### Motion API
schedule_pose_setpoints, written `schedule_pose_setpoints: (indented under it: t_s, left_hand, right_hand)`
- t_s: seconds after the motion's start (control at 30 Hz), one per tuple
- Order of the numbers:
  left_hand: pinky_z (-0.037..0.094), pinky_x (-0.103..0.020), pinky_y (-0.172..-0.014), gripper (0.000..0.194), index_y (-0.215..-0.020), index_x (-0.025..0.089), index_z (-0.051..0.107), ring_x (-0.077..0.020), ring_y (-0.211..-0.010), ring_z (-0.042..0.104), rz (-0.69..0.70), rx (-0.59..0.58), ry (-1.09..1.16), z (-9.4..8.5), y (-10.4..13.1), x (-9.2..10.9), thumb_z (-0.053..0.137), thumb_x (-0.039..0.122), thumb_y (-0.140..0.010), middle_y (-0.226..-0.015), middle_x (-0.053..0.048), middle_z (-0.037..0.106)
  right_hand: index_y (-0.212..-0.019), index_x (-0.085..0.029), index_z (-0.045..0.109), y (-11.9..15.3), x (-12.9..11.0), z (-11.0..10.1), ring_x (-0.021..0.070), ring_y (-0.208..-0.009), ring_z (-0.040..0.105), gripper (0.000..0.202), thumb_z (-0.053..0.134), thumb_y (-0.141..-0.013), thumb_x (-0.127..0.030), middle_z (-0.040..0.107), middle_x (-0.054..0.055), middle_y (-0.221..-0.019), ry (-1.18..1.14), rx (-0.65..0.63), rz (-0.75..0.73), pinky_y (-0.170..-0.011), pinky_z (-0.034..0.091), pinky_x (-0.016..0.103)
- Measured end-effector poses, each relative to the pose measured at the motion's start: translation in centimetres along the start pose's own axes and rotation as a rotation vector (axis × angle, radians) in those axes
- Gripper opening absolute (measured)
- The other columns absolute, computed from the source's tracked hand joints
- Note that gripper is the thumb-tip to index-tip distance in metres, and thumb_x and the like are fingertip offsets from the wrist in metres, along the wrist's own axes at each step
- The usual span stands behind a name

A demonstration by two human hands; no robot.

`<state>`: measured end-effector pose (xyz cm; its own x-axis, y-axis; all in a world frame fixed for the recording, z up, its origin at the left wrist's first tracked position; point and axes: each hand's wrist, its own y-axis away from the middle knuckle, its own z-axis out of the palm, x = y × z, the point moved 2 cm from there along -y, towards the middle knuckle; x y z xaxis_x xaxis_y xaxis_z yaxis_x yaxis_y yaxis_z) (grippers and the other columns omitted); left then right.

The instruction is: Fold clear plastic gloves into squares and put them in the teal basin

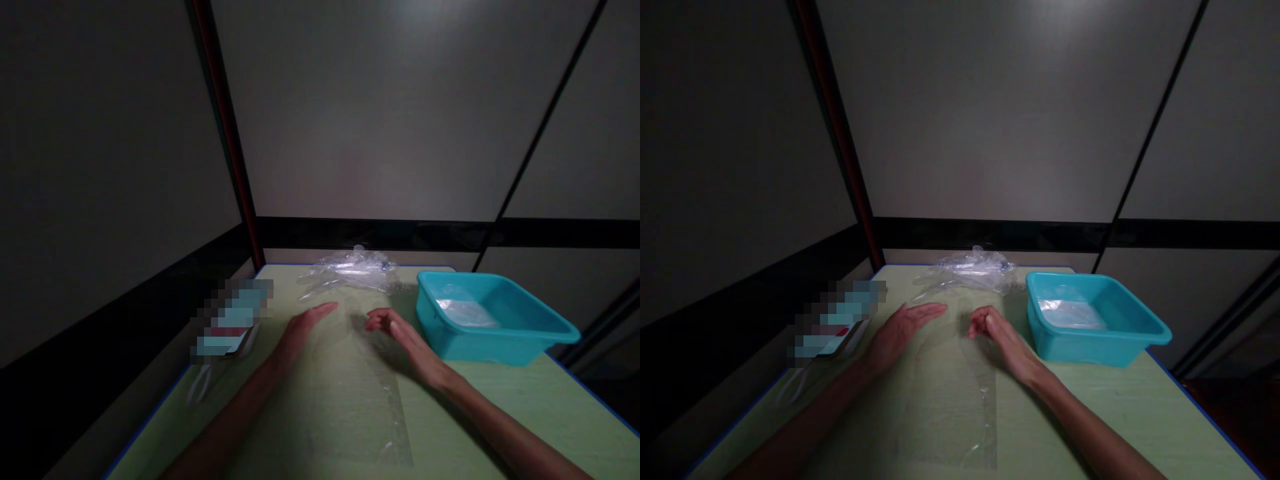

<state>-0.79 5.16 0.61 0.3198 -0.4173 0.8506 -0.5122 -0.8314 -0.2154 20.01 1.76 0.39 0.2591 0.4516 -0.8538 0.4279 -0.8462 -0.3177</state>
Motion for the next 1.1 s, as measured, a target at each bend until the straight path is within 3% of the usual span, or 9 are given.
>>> schedule_pose_setpoints:
  t_s: [0.07,0.13,0.23,0.33,0.43,0.6,0.77,1.0,1.1]
  left_hand:
    - [0.025,-0.039,-0.098,0.065,-0.116,0.005,0.043,-0.0210,-0.114,0.041,-0.031,-0.065,0.158,-0.3,-1.2,0.3,0.000,0.043,-0.086,-0.120,-0.014,0.048]
    - [0.029,-0.040,-0.095,0.074,-0.109,0.003,0.049,-0.0225,-0.108,0.047,-0.088,-0.190,0.427,-0.1,-2.1,0.3,-0.006,0.045,-0.084,-0.111,-0.016,0.055]
    - [0.027,-0.042,-0.095,0.076,-0.098,0.003,0.056,-0.0251,-0.104,0.051,-0.184,-0.324,0.783,0.6,-2.9,-0.6,-0.003,0.048,-0.083,-0.103,-0.019,0.059]
    - [0.023,-0.041,-0.095,0.074,-0.095,0.001,0.058,-0.0261,-0.099,0.053,-0.269,-0.373,0.951,1.3,-3.0,-2.2,0.002,0.049,-0.084,-0.097,-0.020,0.061]
    - [0.021,-0.041,-0.095,0.071,-0.096,-0.001,0.058,-0.0278,-0.098,0.053,-0.288,-0.395,1.027,1.4,-2.8,-3.0,0.009,0.049,-0.085,-0.096,-0.022,0.061]
    - [0.024,-0.042,-0.090,0.066,-0.098,0.001,0.058,-0.0279,-0.089,0.056,-0.185,-0.318,1.141,0.8,-2.8,-2.1,0.014,0.048,-0.085,-0.089,-0.019,0.063]
    - [0.030,-0.042,-0.081,0.069,-0.092,0.002,0.061,-0.0232,-0.066,0.058,-0.261,-0.351,1.033,1.6,-2.8,-1.7,0.012,0.049,-0.085,-0.067,-0.014,0.063]
    - [0.033,-0.041,-0.077,0.065,-0.088,0.003,0.061,-0.0218,-0.061,0.057,-0.279,-0.286,0.981,2.2,-2.9,-2.1,0.016,0.050,-0.084,-0.063,-0.012,0.060]
    - [0.032,-0.040,-0.078,0.066,-0.089,0.003,0.061,-0.0220,-0.062,0.057,-0.295,-0.259,0.991,2.1,-3.0,-2.3,0.016,0.051,-0.084,-0.064,-0.012,0.061]
  right_hand:
    - [-0.097,-0.019,0.043,-1.1,0.4,0.1,0.0193,-0.084,0.054,0.044,0.018,-0.084,-0.054,0.055,0.006,-0.087,-0.296,-0.034,0.021,-0.082,0.039,0.038]
    - [-0.088,-0.019,0.043,-2.1,1.1,0.5,0.0174,-0.073,0.053,0.043,0.023,-0.082,-0.057,0.052,0.004,-0.077,-0.463,-0.091,0.071,-0.077,0.042,0.036]
    - [-0.082,-0.019,0.043,-3.1,2.1,1.1,0.0155,-0.069,0.050,0.043,0.024,-0.081,-0.058,0.047,0.001,-0.072,-0.519,-0.120,0.104,-0.076,0.042,0.037]
    - [-0.077,-0.019,0.041,-3.1,3.1,1.6,0.0134,-0.066,0.048,0.041,0.026,-0.081,-0.057,0.042,-0.001,-0.069,-0.532,-0.126,0.108,-0.077,0.041,0.038]
    - [-0.076,-0.019,0.041,-2.9,3.5,1.7,0.0111,-0.063,0.044,0.038,0.030,-0.082,-0.055,0.040,-0.002,-0.069,-0.551,-0.127,0.108,-0.078,0.040,0.038]
    - [-0.077,-0.020,0.041,-3.3,2.8,1.9,0.0097,-0.059,0.040,0.038,0.029,-0.082,-0.056,0.038,-0.003,-0.068,-0.550,-0.121,0.081,-0.072,0.040,0.033]
    - [-0.078,-0.019,0.042,-3.7,2.9,2.3,0.0103,-0.057,0.037,0.040,0.029,-0.081,-0.057,0.036,-0.003,-0.064,-0.486,-0.112,0.095,-0.058,0.036,0.026]
    - [-0.076,-0.019,0.039,-3.7,3.0,2.5,0.0099,-0.055,0.036,0.041,0.025,-0.081,-0.058,0.034,-0.004,-0.062,-0.443,-0.096,0.081,-0.055,0.033,0.024]
    - [-0.073,-0.019,0.038,-3.6,2.2,2.1,0.0097,-0.054,0.035,0.037,0.034,-0.081,-0.054,0.035,-0.005,-0.061,-0.402,-0.072,0.068,-0.053,0.032,0.023]
